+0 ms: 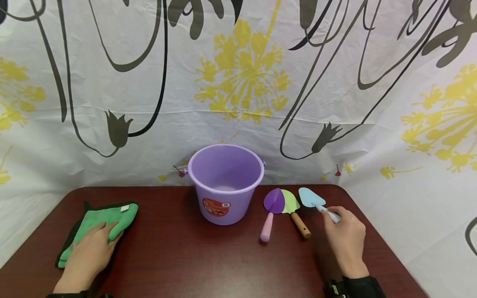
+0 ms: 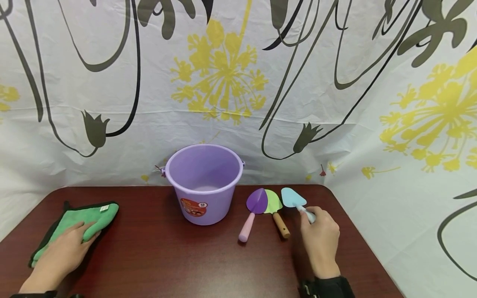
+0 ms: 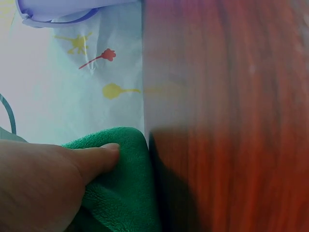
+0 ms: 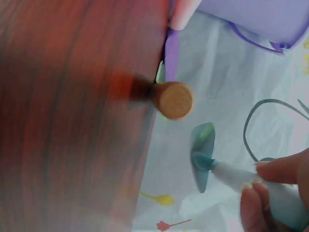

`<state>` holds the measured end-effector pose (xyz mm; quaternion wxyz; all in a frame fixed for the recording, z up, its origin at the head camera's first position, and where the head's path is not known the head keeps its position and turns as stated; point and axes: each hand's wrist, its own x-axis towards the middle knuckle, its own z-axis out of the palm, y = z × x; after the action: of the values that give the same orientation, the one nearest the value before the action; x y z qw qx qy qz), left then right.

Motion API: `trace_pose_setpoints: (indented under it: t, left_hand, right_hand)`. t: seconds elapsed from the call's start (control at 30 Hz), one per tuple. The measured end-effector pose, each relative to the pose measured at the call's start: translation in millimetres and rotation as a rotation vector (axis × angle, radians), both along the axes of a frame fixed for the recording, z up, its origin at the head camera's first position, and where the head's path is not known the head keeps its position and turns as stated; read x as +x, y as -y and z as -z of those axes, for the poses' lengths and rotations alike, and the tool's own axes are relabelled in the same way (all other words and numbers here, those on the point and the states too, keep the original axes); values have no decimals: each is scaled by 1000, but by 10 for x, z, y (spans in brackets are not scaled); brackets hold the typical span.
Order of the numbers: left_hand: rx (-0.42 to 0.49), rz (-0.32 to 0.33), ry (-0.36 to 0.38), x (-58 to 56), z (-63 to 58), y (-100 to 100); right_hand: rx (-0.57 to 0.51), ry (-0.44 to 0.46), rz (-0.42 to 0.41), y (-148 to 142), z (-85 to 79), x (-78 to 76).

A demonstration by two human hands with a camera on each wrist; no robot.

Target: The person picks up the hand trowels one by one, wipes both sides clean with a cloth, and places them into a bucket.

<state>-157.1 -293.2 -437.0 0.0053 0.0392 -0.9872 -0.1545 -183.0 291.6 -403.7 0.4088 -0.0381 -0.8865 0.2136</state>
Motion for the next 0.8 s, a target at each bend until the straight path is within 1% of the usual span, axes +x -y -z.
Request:
trace_pose_setpoints:
  t: [0.2,0.27,0.4,0.63,0.7,0.8]
  left_hand:
    - [2,2,14,0,6,5]
    - [5,2,26,-3,4,6]
    - [8,1,39,-10,-5,4]
    - [17,-4,35,3,-33,-7]
    - [31,-13,29,15,-47,-11]
    - [66,-32,26,39,-71,-10]
  right_hand:
    - [-69,-96,-17,6,-34,-7]
    - [-85,-130,-40,6,-41,-7]
    - [-143,-173,-122,15,-67,-5]
    - [-277,-187,-250,77,-175,35]
    - [-323,-190,-298,91,-224,57]
    - [-387,-207,-395,110,-291,83]
